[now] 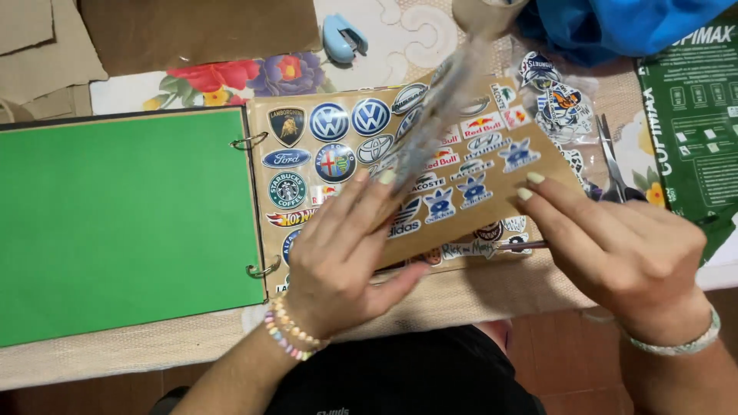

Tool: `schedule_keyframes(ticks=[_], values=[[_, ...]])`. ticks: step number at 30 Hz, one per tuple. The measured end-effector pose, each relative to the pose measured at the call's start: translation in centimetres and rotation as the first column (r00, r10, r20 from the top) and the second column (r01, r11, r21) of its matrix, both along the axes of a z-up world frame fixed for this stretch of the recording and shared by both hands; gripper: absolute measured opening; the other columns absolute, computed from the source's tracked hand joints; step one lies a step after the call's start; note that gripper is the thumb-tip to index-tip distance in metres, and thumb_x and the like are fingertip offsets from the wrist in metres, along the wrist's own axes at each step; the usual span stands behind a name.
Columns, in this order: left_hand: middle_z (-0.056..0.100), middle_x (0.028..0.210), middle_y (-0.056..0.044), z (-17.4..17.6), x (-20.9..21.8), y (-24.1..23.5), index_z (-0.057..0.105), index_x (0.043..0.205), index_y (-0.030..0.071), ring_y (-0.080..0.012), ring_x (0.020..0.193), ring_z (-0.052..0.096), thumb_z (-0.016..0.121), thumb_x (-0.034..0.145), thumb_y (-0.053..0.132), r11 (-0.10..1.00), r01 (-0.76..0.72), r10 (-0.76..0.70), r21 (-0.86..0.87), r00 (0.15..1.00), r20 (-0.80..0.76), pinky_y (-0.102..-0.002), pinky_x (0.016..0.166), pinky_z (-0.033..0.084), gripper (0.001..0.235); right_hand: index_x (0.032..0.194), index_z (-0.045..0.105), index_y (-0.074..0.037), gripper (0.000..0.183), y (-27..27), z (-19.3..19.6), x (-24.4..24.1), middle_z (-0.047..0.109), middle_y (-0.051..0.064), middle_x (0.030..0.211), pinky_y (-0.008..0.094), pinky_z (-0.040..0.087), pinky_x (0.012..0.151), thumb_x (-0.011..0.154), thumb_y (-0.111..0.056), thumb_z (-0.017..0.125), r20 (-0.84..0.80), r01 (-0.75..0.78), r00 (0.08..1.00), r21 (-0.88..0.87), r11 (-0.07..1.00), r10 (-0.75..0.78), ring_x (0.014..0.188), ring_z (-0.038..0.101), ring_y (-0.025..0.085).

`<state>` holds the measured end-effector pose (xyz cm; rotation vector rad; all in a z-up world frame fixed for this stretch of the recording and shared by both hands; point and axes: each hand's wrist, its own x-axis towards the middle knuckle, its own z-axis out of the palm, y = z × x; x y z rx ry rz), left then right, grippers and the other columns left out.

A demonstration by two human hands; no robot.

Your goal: The person flips through a binder filled with stickers, then uses scissors to cut open a plastic package containing more stickers. They remove the stickers and place them on the binder page, then use scissors to cut a piece of tape from a roll.

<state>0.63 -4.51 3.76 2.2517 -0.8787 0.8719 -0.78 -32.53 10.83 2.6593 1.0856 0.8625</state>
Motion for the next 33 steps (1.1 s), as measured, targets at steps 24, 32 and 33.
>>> schedule_keyframes(ticks=[24, 32, 33], values=[[0.048, 0.056, -0.009, 1.4, -0.3, 2.5, 0.052, 0.058, -0.001, -0.0182, 0.052, 0.039, 0.068, 0.085, -0.004, 0.831, -0.289, 0.32, -0.476, 0.947, -0.016, -0.033, 0.05, 0.027, 0.032, 0.137, 0.049, -0.031, 0.06, -7.5, -10.1, -2.0, 0.053, -0.015, 0.144, 0.036, 0.057, 0.039, 0.08, -0.013, 0.055, -0.484, 0.085, 0.81, -0.464, 0.882, -0.333, 0.053, 0.077, 0.016], [0.068, 0.125, -0.018, -1.2, -0.2, -1.2, 0.073, 0.104, -0.004, -0.0383, 0.113, 0.071, 0.061, 0.084, -0.002, 0.991, 0.044, -0.06, -0.128, 0.99, -0.129, -0.043, 0.089, 0.059, 0.024, 0.106, 0.073, -0.027, 0.016, -5.9, -4.8, -1.7, 0.075, -0.006, 0.115, 0.03, 0.056, 0.061, 0.09, -0.025, 0.069, -0.329, 0.059, 0.939, -0.14, 0.988, -0.102, 0.084, 0.074, 0.014], [0.068, 0.124, -0.017, -1.4, -0.1, -1.4, 0.071, 0.103, -0.002, -0.0381, 0.113, 0.07, 0.062, 0.083, -0.001, 0.993, 0.084, -0.095, -0.08, 0.984, -0.149, -0.043, 0.087, 0.059, 0.021, 0.11, 0.071, -0.031, 0.024, -6.2, -4.2, -1.5, 0.075, -0.01, 0.115, 0.031, 0.054, 0.058, 0.088, -0.021, 0.068, -0.369, 0.091, 0.919, -0.14, 0.986, -0.137, 0.078, 0.073, 0.016]])
